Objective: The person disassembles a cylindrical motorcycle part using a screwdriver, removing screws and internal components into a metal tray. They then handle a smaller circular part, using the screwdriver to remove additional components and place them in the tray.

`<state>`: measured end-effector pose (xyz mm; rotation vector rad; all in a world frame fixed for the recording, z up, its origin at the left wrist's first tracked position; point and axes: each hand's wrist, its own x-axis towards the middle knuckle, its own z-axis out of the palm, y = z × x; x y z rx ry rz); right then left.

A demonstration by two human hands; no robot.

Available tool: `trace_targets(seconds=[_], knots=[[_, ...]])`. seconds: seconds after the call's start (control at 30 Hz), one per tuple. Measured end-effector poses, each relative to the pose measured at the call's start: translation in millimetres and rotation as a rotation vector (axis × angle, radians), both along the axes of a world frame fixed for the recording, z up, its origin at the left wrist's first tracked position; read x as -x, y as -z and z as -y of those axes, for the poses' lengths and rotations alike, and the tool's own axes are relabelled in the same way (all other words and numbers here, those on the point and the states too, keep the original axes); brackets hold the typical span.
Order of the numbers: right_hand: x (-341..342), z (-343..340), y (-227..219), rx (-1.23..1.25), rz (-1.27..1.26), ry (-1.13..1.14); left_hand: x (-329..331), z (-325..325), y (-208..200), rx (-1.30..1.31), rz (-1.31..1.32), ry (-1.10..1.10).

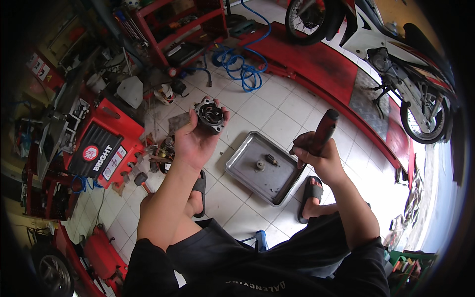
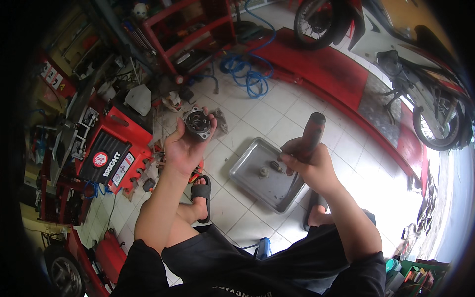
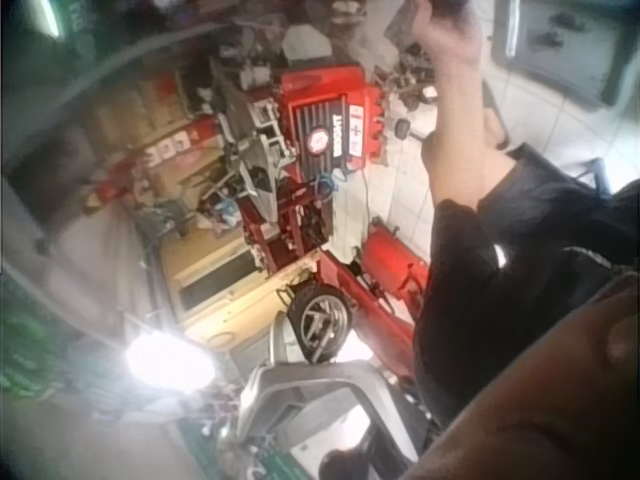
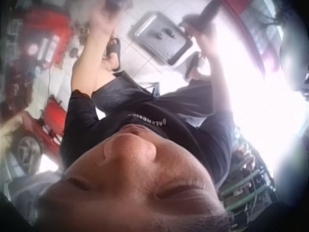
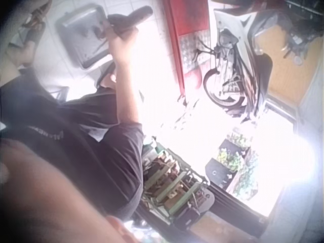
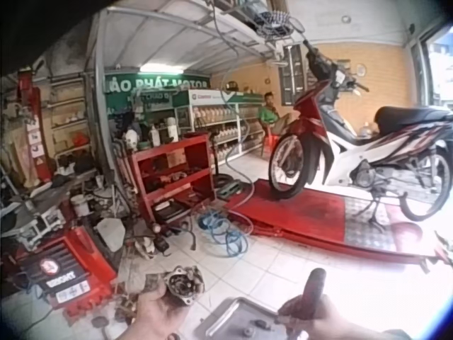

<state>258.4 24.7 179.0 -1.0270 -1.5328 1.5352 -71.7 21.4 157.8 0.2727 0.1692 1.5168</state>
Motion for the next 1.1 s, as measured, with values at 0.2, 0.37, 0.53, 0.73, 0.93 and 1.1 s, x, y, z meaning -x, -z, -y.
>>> trace_targets(seconds=[0.2, 0.37, 0.53, 0.73, 0.93, 1.1], knots=[[2.0, 1.0, -2.0, 0.031, 0.001, 0.007, -3.0, 3.3, -2.1, 0.037, -0.043, 0.056], [3.7, 2.3, -8.6, 0.059, 0.052, -0.012, -2.0, -3.2, 6.0, 0.202, -0.187, 0.054], [1.4, 0.0, -7.5, -0.03, 0.308, -0.131, -2.6, -4.3, 21.5, 0.444, -0.302, 0.068], [7.0, 6.8, -8.3, -0.389, 0.591, -0.184, -14.9, 1.6, 9.1, 0.473, -0.358, -0.002], [4.9, 6.2, 7.5, -0.504, 0.868, -0.344, -12.6, 7.0, 14.8, 0.449, -0.402, 0.0], [-11.9, 5.0, 31.4, -0.307, 1.127, -0.702, -15.3, 5.4, 13.9, 0.427, -0.44, -0.009]])
